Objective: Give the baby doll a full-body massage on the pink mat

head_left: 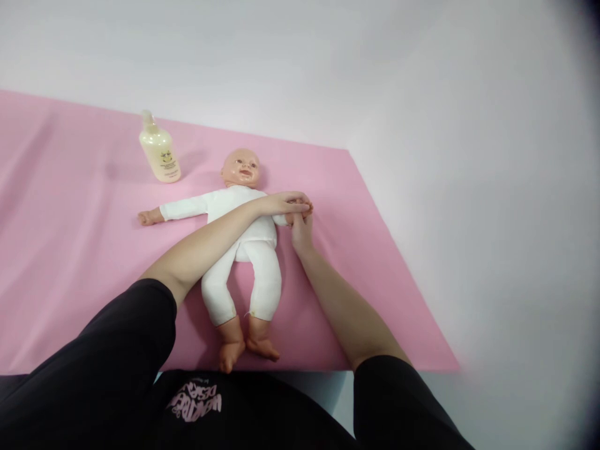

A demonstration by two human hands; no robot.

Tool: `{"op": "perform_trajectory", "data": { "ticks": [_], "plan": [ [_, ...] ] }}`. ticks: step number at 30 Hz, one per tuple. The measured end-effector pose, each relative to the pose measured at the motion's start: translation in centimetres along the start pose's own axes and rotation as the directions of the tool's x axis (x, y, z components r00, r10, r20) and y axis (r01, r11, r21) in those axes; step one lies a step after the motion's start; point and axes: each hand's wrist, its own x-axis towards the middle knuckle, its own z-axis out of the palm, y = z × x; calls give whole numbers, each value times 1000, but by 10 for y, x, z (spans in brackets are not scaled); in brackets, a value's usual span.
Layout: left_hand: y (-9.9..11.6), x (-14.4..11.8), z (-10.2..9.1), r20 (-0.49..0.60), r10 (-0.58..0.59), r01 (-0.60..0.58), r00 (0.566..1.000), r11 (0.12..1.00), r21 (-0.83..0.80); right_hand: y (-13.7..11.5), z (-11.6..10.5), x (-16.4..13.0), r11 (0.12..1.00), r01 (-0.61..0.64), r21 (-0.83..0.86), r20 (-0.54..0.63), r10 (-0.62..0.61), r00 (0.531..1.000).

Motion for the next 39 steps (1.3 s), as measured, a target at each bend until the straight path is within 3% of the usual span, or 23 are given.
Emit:
{"op": "perform_trajectory", "data": {
  "ticks": [4,8,14,22,29,39],
  "plan": [
    [-1,-1,1,19,-23,24,1000,999,-35,10,-3,6,998,-49,48,-73,52,996],
    [1,-4,2,100,-70,79,993,993,-93,16,-4,10,991,-76,113,-51,82,995],
    [5,-7,4,135,-62,84,989,983,-163,13,-1,8,986,-62,154,-75,74,994],
    [3,-4,5,78,-80,99,994,956,-275,21,-5,9,989,-54,140,-70,64,995],
    [7,-4,8,18,-147,147,989,954,-261,15,-6,3,997,-53,52,-4,54,999],
    [2,-2,6,9,-90,89,996,966,-242,20,-5,4,992,-13,127,8,12,1000]
  ]
}}
